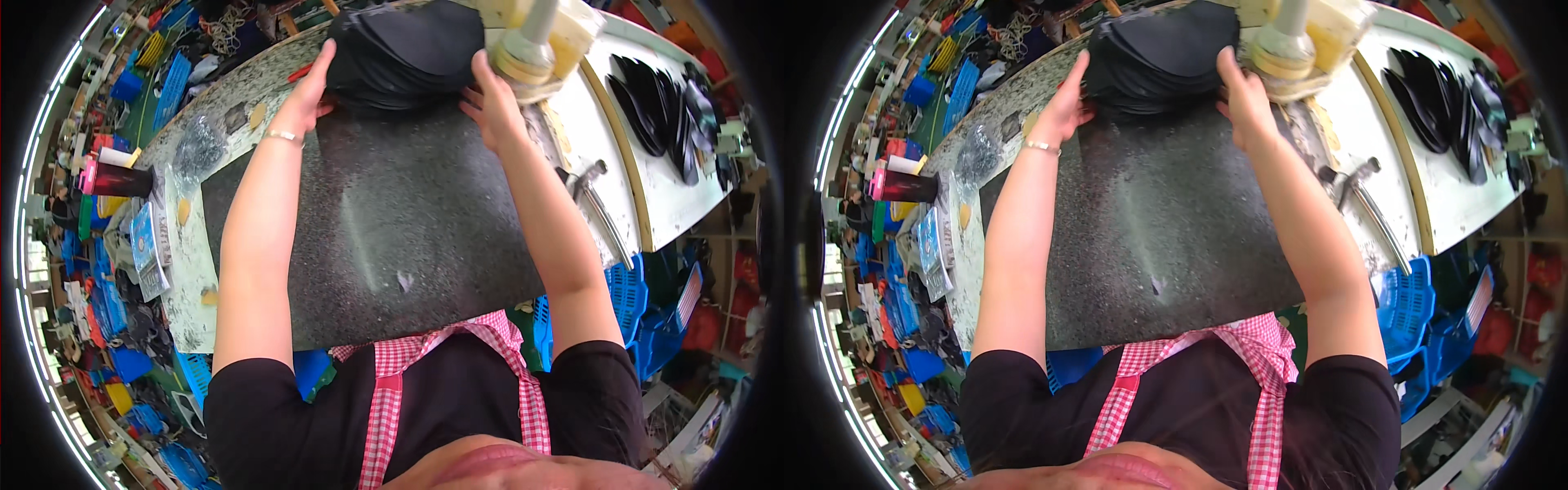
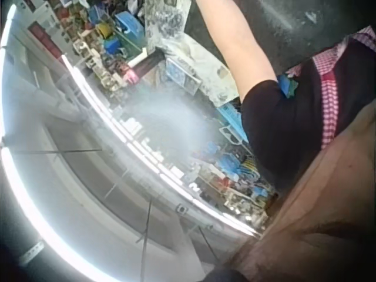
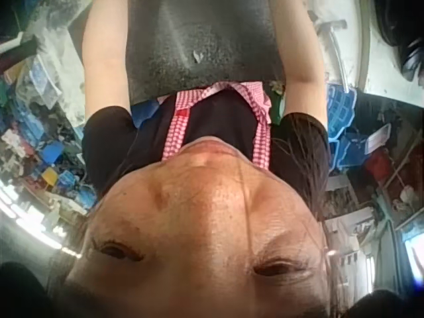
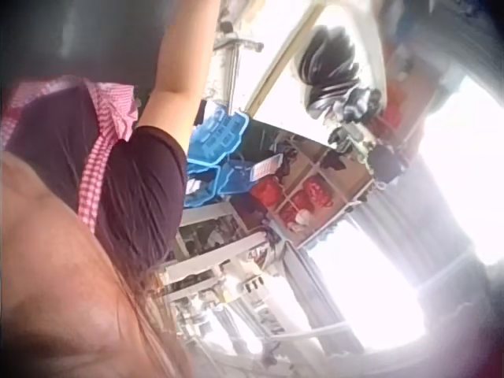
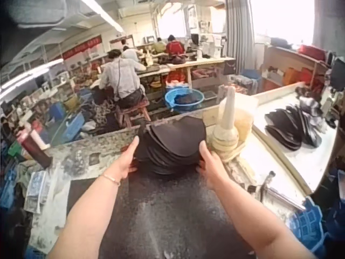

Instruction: The person uses a hammer-like tool to repeatedly strike and shape a black flexible material on a workbench. They adjust the material's position frequently and eventually place the shaped pieces into a blue basket.

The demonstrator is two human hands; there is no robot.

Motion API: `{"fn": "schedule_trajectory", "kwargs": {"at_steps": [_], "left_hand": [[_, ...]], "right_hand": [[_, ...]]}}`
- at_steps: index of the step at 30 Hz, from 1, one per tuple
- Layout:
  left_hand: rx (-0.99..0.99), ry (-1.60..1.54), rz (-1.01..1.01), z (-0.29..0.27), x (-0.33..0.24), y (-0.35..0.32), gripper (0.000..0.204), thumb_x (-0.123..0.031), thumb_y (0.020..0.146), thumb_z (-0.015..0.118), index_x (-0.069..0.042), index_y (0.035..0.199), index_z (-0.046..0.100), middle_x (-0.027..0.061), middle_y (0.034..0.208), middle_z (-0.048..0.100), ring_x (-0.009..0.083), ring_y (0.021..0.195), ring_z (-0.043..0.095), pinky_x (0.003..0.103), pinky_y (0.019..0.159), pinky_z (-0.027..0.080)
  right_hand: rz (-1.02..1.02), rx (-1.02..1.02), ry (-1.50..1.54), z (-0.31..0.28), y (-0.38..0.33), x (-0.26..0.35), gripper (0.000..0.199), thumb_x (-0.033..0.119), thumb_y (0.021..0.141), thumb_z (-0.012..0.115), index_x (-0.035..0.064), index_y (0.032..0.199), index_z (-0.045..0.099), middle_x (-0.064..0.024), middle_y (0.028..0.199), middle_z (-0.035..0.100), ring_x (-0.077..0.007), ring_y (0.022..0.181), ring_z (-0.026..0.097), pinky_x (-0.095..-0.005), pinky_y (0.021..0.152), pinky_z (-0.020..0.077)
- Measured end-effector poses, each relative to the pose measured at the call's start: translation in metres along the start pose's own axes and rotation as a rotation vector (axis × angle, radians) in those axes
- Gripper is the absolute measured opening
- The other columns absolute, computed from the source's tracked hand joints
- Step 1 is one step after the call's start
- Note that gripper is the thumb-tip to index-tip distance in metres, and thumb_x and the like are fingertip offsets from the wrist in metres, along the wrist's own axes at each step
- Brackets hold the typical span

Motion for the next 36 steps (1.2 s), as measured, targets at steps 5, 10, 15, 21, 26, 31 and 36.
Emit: {"fn": "schedule_trajectory", "kwargs": {"at_steps": [5, 10, 15, 21, 26, 31, 36], "left_hand": [[0.301, -0.15, -0.098, 0.014, -0.03, 0.019, 0.124, -0.095, 0.069, 0.068, -0.01, 0.158, 0.049, 0.0175, 0.151, 0.059, 0.0367, 0.141, 0.051, 0.061, 0.112, 0.036], [0.117, -0.095, 0.03, 0.033, -0.018, 0.019, 0.101, -0.064, 0.083, 0.08, -0.008, 0.158, 0.043, 0.0149, 0.153, 0.057, 0.0348, 0.142, 0.05, 0.067, 0.115, 0.031], [-0.056, -0.237, 0.571, 0.029, 0.016, -0.015, 0.091, -0.025, 0.092, 0.081, 0.005, 0.159, 0.027, 0.0207, 0.156, 0.047, 0.028, 0.142, 0.049, 0.044, 0.119, 0.04], [0.045, 0.101, 0.878, 0.077, 0.062, -0.164, 0.08, -0.018, 0.094, 0.077, 0.002, 0.156, 0.031, 0.0219, 0.155, 0.044, 0.0262, 0.144, 0.046, 0.042, 0.121, 0.038], [0.446, 0.127, 0.948, 0.169, 0.056, -0.298, 0.094, -0.01, 0.084, 0.082, -0.005, 0.157, 0.022, 0.0187, 0.157, 0.039, 0.0294, 0.142, 0.048, 0.046, 0.116, 0.043], [0.923, 0.048, 0.898, 0.299, 0.05, -0.361, 0.114, -0.012, 0.075, 0.089, -0.006, 0.162, 0.017, 0.0178, 0.163, 0.028, 0.036, 0.147, 0.043, 0.047, 0.112, 0.047], [0.663, 0.731, 1.391, 0.317, 0.081, -0.317, 0.077, -0.012, 0.083, 0.083, -0.003, 0.15, 0.047, 0.0224, 0.158, 0.039, 0.0404, 0.146, 0.041, 0.052, 0.116, 0.041]], "right_hand": [[0.201, 0.036, 0.15, 0.033, 0.057, 0.008, 0.097, 0.063, 0.088, 0.08, 0.0035, 0.156, 0.045, -0.0152, 0.157, 0.053, -0.0344, 0.141, 0.053, -0.059, 0.112, 0.043], [0.163, 0.061, 0.01, 0.041, 0.068, 0.005, 0.086, 0.043, 0.084, 0.088, -0.0018, 0.148, 0.054, -0.0196, 0.149, 0.061, -0.0333, 0.134, 0.06, -0.0547, 0.112, 0.0457], [-0.089, 0.155, 0.094, 0.053, 0.006, 0.008, 0.067, 0.019, 0.083, 0.087, -0.0015, 0.141, 0.06, -0.0156, 0.133, 0.069, -0.0281, 0.125, 0.066, -0.0424, 0.111, 0.0511], [-0.227, 0.172, 0.101, -0.005, -0.145, 0.011, 0.074, 0.008, 0.072, 0.096, -0.0009, 0.137, 0.063, -0.0096, 0.13, 0.071, -0.021, 0.119, 0.066, -0.04, 0.109, 0.0524], [-0.27, 0.092, 0.552, -0.117, -0.259, -0.028, 0.08, 0.001, 0.075, 0.087, -0.0017, 0.147, 0.052, -0.0128, 0.133, 0.067, -0.0253, 0.122, 0.065, -0.0409, 0.109, 0.0527], [-0.499, -0.291, 0.753, -0.302, -0.355, -0.091, 0.051, 0.025, 0.088, 0.072, -0.0025, 0.131, 0.066, -0.0171, 0.124, 0.074, -0.0293, 0.11, 0.075, -0.0462, 0.101, 0.0602], [-0.757, -0.539, 0.649, -0.546, -0.418, -0.176, 0.049, 0.019, 0.097, 0.069, 0.0036, 0.143, 0.062, -0.0112, 0.137, 0.069, -0.0292, 0.126, 0.067, -0.047, 0.113, 0.052]]}}
Point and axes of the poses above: each hand's wrist, its own y-axis towards the middle knuckle, its own z-axis out of the palm, x = y × z, the point moved 2 cm from there along y, towards the middle knuckle
